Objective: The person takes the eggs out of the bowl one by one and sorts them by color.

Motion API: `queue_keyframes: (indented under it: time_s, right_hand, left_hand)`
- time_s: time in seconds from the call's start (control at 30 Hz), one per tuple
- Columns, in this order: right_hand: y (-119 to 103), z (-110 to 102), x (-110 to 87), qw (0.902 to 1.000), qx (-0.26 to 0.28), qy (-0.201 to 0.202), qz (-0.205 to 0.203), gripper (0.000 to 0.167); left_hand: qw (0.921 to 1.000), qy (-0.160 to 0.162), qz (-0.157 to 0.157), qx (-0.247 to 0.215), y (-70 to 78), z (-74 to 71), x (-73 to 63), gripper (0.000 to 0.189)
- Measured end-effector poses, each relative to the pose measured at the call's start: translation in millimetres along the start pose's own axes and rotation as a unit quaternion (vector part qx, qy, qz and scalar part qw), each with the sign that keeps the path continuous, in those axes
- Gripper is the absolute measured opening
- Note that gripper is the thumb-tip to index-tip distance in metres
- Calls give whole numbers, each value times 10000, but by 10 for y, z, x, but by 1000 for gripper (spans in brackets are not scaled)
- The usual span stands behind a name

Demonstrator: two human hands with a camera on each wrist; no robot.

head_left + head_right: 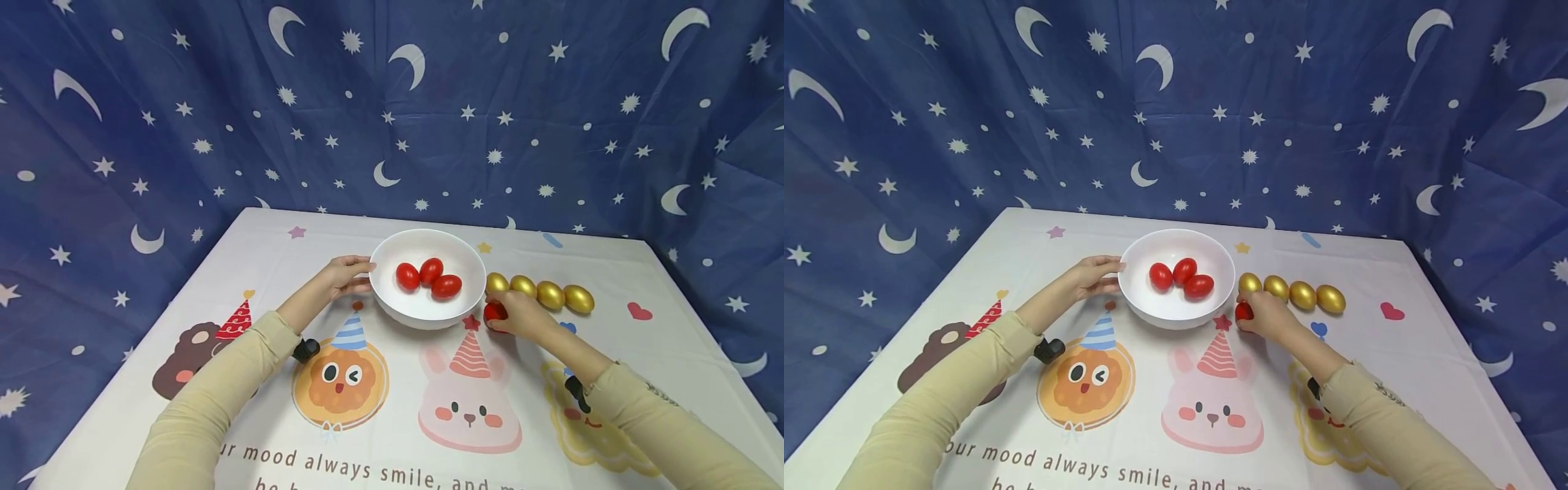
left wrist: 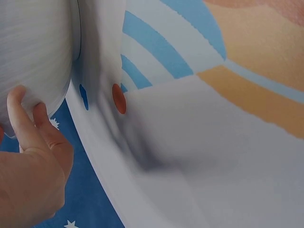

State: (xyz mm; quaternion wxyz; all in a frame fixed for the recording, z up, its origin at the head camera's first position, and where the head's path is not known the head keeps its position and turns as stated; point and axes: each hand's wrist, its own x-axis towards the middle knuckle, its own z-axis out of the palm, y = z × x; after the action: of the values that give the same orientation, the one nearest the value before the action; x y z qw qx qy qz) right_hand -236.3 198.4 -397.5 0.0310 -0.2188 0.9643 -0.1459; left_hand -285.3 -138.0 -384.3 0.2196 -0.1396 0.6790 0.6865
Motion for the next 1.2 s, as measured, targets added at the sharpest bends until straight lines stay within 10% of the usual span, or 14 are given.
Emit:
queue_keyframes:
  time_s: [1.2]
  right_hand:
    - [-268, -555, 86, 9993, 337, 48, 123, 26]
  left_hand:
    - [9999, 104, -91, 59, 4, -3, 5, 45]
